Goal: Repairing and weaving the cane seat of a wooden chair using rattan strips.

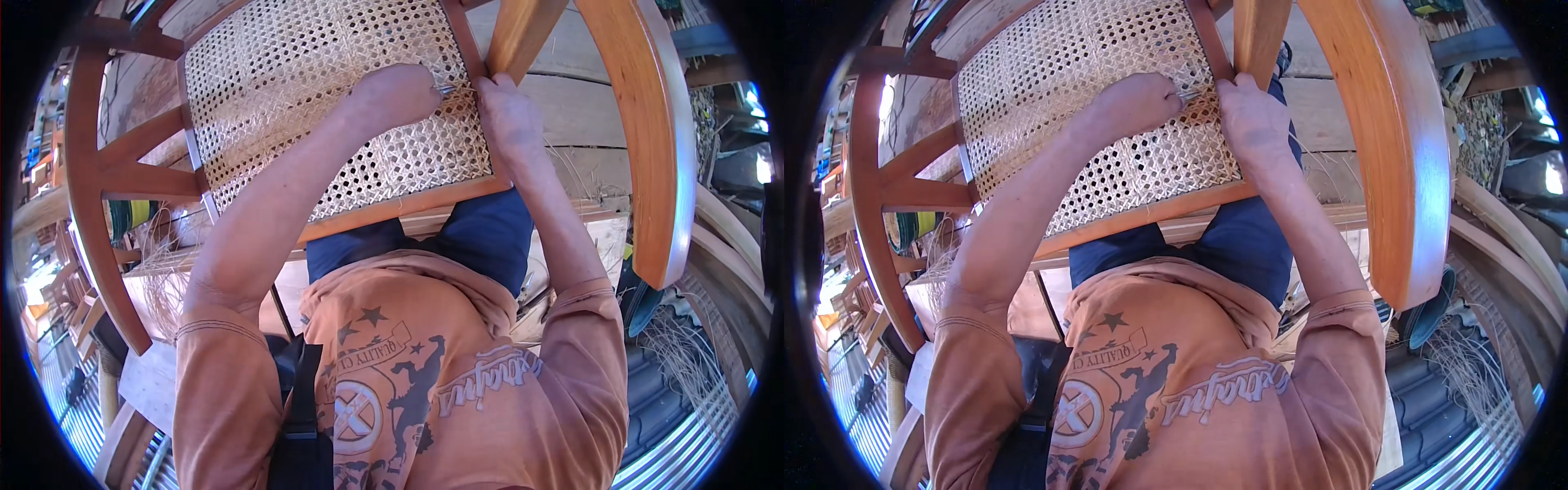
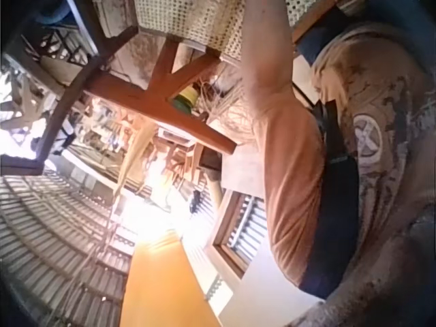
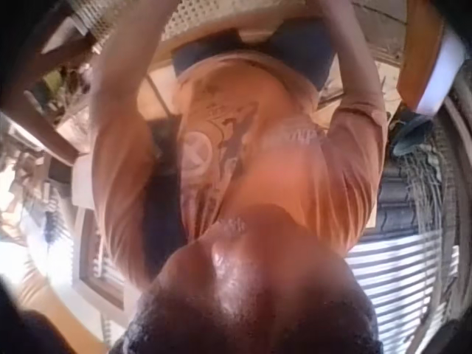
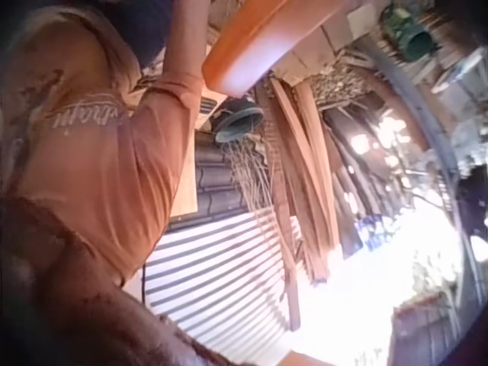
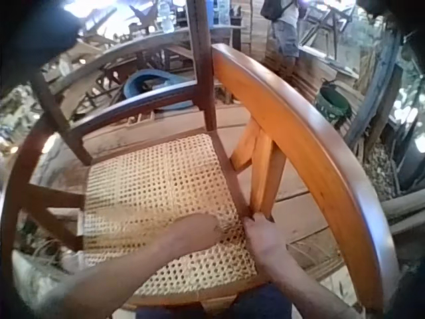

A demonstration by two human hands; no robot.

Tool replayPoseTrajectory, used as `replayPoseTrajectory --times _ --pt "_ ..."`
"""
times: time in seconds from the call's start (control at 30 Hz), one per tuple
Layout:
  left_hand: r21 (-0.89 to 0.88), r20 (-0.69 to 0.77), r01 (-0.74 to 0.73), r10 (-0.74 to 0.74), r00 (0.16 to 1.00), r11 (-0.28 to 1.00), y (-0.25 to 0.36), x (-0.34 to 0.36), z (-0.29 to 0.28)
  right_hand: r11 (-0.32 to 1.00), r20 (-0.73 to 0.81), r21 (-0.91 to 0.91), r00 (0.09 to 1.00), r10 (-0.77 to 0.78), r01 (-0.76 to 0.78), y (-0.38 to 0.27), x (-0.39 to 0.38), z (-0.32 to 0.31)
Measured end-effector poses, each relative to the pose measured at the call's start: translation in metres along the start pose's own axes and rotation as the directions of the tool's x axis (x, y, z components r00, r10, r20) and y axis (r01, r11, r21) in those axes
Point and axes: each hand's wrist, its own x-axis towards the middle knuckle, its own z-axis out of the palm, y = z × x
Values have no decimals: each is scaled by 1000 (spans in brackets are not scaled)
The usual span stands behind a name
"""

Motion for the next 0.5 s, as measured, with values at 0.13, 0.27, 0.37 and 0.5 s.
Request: replayPoseTrajectory --times 0.13,0.27,0.37,0.5 --pt "331 12 -155 160 987 931 3 -3 0 998 12 -48 1000 29 -28 -7 4 1" --pt "52 23 124 -125 992 991 24 -6 -14 1000 -28 -21 1000 -7 6 -3 3 5" --pt "224 -51 87 -77 996 971 50 -9 -21 999 -52 -36 998 -36 34 -3 7 9" --pt "403 63 37 -68 996 914 48 7 -22 990 -94 18 986 -139 142 13 14 18"
